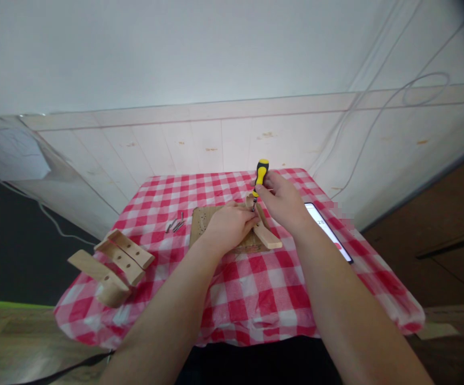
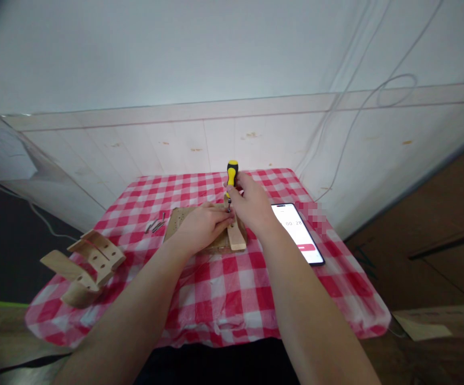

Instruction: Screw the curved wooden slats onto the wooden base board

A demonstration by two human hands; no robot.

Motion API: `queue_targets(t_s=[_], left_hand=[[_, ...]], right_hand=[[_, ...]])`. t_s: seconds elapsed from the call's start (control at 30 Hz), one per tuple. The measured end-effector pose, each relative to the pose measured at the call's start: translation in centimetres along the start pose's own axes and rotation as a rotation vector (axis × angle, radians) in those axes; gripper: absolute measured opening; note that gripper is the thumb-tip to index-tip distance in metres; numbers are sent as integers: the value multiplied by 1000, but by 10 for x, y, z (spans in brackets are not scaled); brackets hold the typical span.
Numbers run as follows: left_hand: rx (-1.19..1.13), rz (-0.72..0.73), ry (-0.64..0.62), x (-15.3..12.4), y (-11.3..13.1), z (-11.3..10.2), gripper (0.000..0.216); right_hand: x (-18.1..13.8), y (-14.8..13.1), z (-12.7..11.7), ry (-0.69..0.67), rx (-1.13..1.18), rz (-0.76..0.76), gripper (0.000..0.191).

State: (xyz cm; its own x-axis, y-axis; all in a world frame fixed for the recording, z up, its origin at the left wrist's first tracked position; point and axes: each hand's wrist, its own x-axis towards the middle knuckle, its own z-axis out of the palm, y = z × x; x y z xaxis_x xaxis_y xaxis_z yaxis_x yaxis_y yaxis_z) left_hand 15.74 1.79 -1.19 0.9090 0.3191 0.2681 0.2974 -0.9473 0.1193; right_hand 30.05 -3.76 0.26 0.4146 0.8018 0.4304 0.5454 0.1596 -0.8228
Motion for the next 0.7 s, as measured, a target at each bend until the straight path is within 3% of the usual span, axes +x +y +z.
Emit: queue_targets(t_s=[0.13, 0.3, 0.5, 0.7], left_hand=[[10, -7, -10, 0, 1, -1, 35], [-5, -19, -13, -1, 1, -1, 35], [-24, -19, -2, -1, 2, -2, 32], [-1, -19, 0, -1, 1, -1, 32]], right_hand=[[-1, -5, 1, 10, 52, -4, 18], [-2, -8, -1, 96, -45, -6, 20], [0, -5, -1, 51, 165, 9, 27], [-2, -9, 1, 85, 115, -15, 22]])
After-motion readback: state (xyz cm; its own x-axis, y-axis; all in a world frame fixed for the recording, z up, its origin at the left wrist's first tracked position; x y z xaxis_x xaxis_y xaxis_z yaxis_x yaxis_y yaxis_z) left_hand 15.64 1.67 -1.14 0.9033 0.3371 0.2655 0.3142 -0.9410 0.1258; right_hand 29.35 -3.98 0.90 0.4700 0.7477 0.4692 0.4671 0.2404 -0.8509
